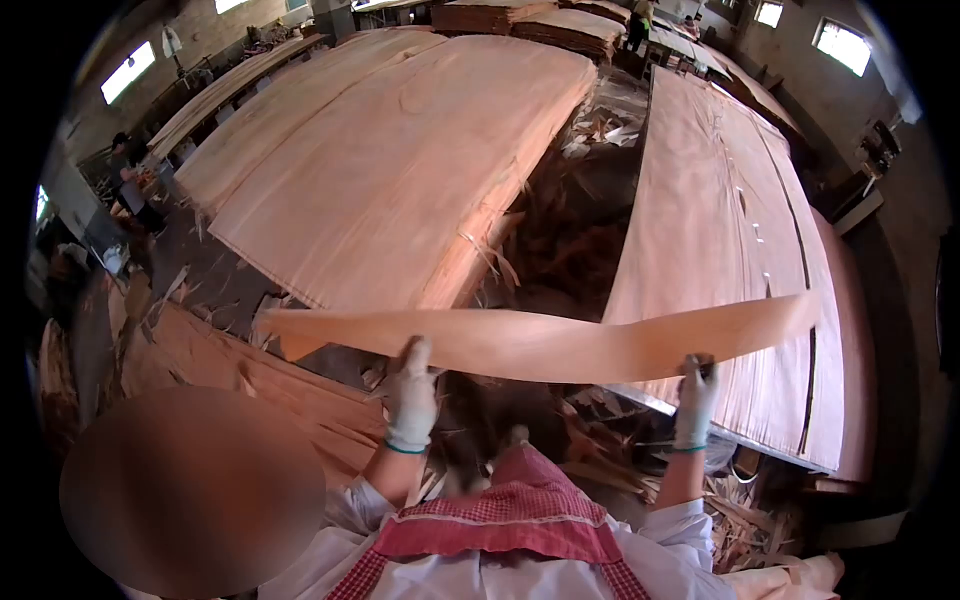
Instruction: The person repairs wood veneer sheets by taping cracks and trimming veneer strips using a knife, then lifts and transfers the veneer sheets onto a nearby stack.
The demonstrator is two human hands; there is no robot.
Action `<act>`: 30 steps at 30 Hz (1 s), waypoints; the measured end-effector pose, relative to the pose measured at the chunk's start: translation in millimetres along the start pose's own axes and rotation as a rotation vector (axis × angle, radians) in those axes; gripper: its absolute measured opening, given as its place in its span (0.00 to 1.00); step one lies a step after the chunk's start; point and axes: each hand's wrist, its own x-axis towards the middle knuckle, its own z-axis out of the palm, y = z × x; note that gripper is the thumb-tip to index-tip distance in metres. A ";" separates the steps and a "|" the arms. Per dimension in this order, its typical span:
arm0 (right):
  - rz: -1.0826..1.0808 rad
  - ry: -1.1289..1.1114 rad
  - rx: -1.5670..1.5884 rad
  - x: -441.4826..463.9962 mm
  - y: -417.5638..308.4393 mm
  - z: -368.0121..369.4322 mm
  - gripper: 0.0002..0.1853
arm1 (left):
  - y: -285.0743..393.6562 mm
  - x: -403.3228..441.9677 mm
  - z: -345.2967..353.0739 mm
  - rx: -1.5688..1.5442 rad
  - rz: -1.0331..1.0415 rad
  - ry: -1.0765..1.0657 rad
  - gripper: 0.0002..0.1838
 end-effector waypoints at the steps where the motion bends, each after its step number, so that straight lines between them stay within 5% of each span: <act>1: 0.033 0.031 0.002 14.2 -3.5 2.1 0.04 | 0.5 11.1 16.9 0.031 -0.045 -0.005 0.18; 5: 0.010 0.169 0.029 86.0 24.6 17.5 0.06 | -11.2 97.4 68.1 0.056 -0.115 -0.247 0.15; 8: 0.126 0.195 0.055 130.0 48.1 53.3 0.07 | -22.8 176.3 107.0 0.109 -0.181 -0.188 0.15; 11: 0.282 0.085 0.160 168.2 60.5 100.1 0.09 | -34.2 261.8 134.2 0.342 0.136 -0.275 0.17; 18: 0.486 0.085 0.206 232.9 78.3 123.5 0.10 | -47.4 383.0 244.9 0.159 -0.153 -0.317 0.13; 22: 0.365 0.324 0.151 286.3 73.1 142.9 0.11 | -89.3 477.8 314.1 0.128 -0.140 -0.533 0.08; 30: 0.198 0.611 0.071 468.7 18.1 234.9 0.10 | -163.2 656.6 448.3 0.100 -0.359 -0.532 0.08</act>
